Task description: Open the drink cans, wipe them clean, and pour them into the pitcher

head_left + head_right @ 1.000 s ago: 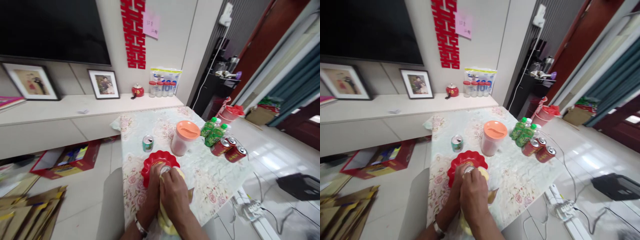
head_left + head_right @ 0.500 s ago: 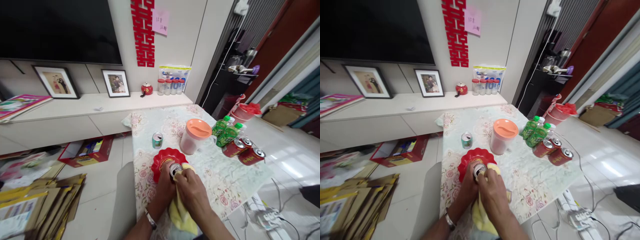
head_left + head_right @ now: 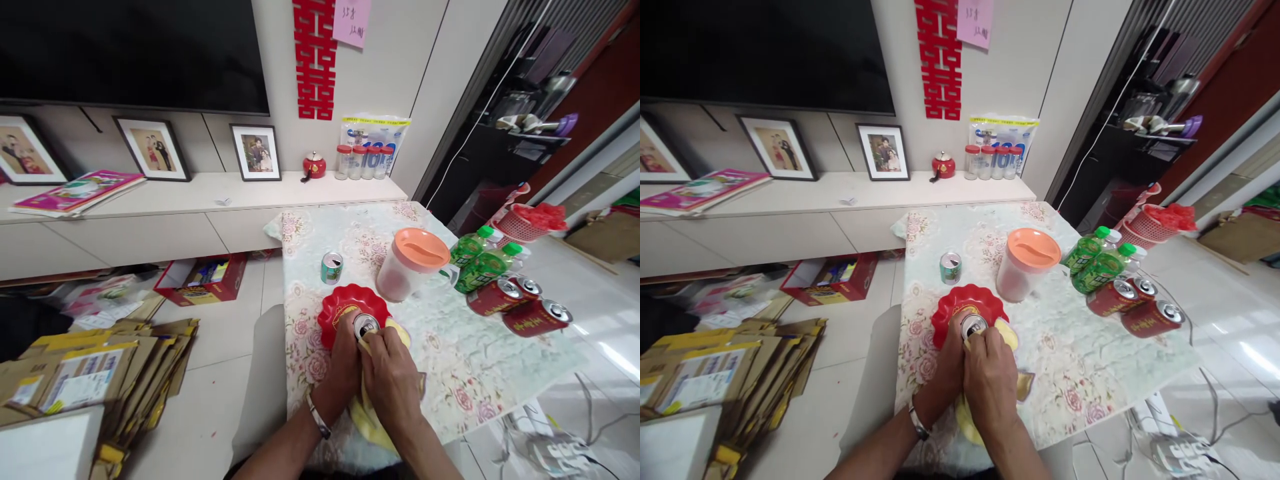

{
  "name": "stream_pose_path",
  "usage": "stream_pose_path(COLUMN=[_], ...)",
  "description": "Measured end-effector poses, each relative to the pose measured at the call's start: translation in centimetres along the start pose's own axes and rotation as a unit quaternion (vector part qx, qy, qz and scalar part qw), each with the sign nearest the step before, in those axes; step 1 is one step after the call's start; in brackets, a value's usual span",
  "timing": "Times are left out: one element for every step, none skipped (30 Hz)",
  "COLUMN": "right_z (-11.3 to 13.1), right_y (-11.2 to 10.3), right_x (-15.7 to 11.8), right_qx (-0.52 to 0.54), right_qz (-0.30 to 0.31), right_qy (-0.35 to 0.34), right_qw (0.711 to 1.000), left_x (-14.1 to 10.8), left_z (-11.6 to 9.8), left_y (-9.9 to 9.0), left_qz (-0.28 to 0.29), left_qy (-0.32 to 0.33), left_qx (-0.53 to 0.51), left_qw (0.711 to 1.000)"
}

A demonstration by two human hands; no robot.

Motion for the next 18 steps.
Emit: stream_pose_path(right_z=[-0.1, -0.3, -0.5, -0.7, -0.8, -0.8, -0.8, -0.7, -0.6, -0.5, -0.4, -0.2, 0.0, 0.3, 0.5, 0.7, 0.9, 1.1], right_y=[-0.1, -0.2, -0.4, -0.6, -0.8, -0.9, -1.0, -1.1, -1.1, -1.1, -1.1, -1.0, -0.9, -0.8, -0.6, -0.4, -0.1, 0.1], right_x=[-0.1, -0.1, -0.2, -0.2, -0.2, -0.2, -0.1, 0.0, 0.1, 0.3, 0.4, 0.5, 0.7, 0.8, 1.0, 1.2, 1.4, 1.6], right_qx=[0.006, 0.013, 0.019, 0.025, 0.031, 0.037, 0.042, 0.046, 0.048, 0.047, 0.041, 0.032, 0.020, 0.009, -0.001, -0.008, -0.013, -0.018], right_qz=[0.001, 0.003, 0.005, 0.008, 0.012, 0.017, 0.021, 0.023, 0.024, 0.023, 0.019, 0.014, 0.008, 0.003, -0.001, -0.001, 0.001, 0.005], right_qy=[-0.004, -0.007, -0.012, -0.017, -0.023, -0.030, -0.036, -0.038, -0.038, -0.036, -0.033, -0.028, -0.024, -0.020, -0.016, -0.012, -0.009, -0.006], right_qw=[1.000, 1.000, 1.000, 1.000, 0.999, 0.999, 0.998, 0.998, 0.998, 0.998, 0.998, 0.999, 0.999, 1.000, 1.000, 1.000, 1.000, 1.000], left_x=[0.2, 0.5, 1.0, 1.5, 2.0, 2.5, 2.9, 3.2, 3.4, 3.5, 3.5, 3.4, 3.3, 3.1, 2.9, 2.7, 2.6, 2.5], left_z=[-0.2, -0.3, -0.5, -0.7, -0.8, -1.1, -1.4, -1.6, -1.7, -1.8, -1.6, -1.4, -1.1, -0.8, -0.4, -0.2, 0.0, 0.1], left_y=[-0.2, -0.3, -0.5, -0.7, -0.8, -0.9, -0.9, -0.8, -0.7, -0.7, -0.6, -0.6, -0.7, -0.8, -0.9, -1.0, -1.1, -1.2], left_qz=[0.015, 0.035, 0.057, 0.078, 0.100, 0.120, 0.138, 0.153, 0.160, 0.159, 0.153, 0.140, 0.122, 0.101, 0.079, 0.058, 0.041, 0.028], left_qy=[0.009, 0.020, 0.032, 0.039, 0.050, 0.067, 0.083, 0.095, 0.102, 0.102, 0.094, 0.080, 0.065, 0.049, 0.035, 0.024, 0.018, 0.014], left_qx=[0.008, 0.021, 0.037, 0.054, 0.072, 0.085, 0.090, 0.089, 0.082, 0.072, 0.061, 0.052, 0.048, 0.051, 0.060, 0.073, 0.088, 0.101], left_qw=[1.000, 0.999, 0.997, 0.995, 0.991, 0.987, 0.983, 0.980, 0.978, 0.979, 0.982, 0.986, 0.989, 0.992, 0.995, 0.995, 0.995, 0.994])
Point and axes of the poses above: each hand's wrist, its own x-axis towards the middle knuckle, its own y-axis out of the palm, z = x × y, the point moved 9 cm from there along x, towards the middle knuckle, and after that the axes turned 3 degrees about x, right-handed, at the moved point
